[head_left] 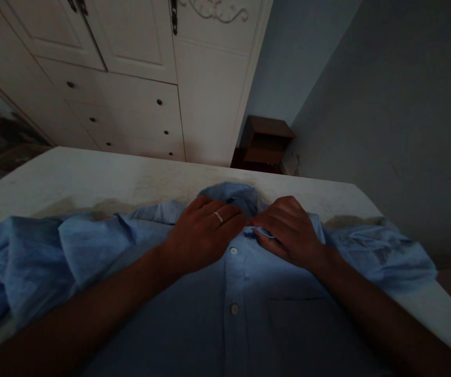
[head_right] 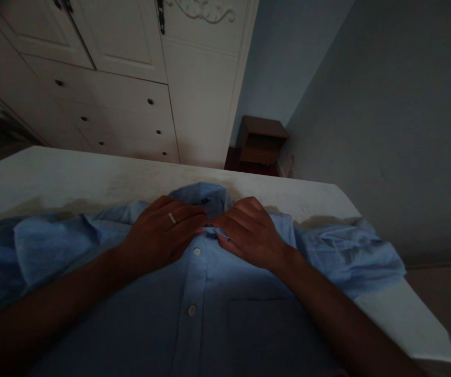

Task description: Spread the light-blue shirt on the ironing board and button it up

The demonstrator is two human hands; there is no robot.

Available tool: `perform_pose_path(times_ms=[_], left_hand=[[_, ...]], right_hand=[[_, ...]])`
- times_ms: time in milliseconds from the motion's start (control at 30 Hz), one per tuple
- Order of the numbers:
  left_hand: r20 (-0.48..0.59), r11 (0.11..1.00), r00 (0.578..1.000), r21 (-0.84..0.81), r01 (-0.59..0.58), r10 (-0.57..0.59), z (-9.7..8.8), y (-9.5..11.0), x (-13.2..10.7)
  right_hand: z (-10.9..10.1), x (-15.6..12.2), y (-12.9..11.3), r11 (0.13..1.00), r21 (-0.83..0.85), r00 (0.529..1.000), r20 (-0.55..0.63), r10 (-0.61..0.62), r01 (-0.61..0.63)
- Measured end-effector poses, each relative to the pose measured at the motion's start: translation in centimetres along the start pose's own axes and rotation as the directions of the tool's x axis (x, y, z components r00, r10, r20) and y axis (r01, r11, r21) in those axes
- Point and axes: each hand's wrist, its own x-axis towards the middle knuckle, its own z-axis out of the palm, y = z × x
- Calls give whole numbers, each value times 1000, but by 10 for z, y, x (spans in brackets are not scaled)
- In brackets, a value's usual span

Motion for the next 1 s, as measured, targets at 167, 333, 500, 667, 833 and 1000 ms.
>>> perform_pose_path(times_ms=[167, 333, 500, 667, 833, 1000], left_hand=[[43, 997, 999, -81, -18, 22, 4, -3, -3], [63, 979, 998, -203, -12, 25, 8, -8, -6], [129, 960, 992, -275, 46, -10, 9, -9, -6], [141, 938, 990, -339, 75, -28, 12, -9, -7], [164, 925, 986, -366, 97, -39, 13, -9, -7], [202, 881, 975, -441, 173, -91, 13, -9, -5]], right_hand=[[2, -1, 1, 1000, 14, 1000, 16, 7, -8], [-1, 0, 3, 999, -28, 998, 61, -26, 27], [0, 0, 6, 998, -41, 994, 102, -48, 52], [6, -2, 8, 1000, 0, 997, 79, -24, 24], [11, -3, 9, 997, 71, 999, 50, 4, -8], [13, -5, 9, 981, 177, 995, 64, 73, -83]])
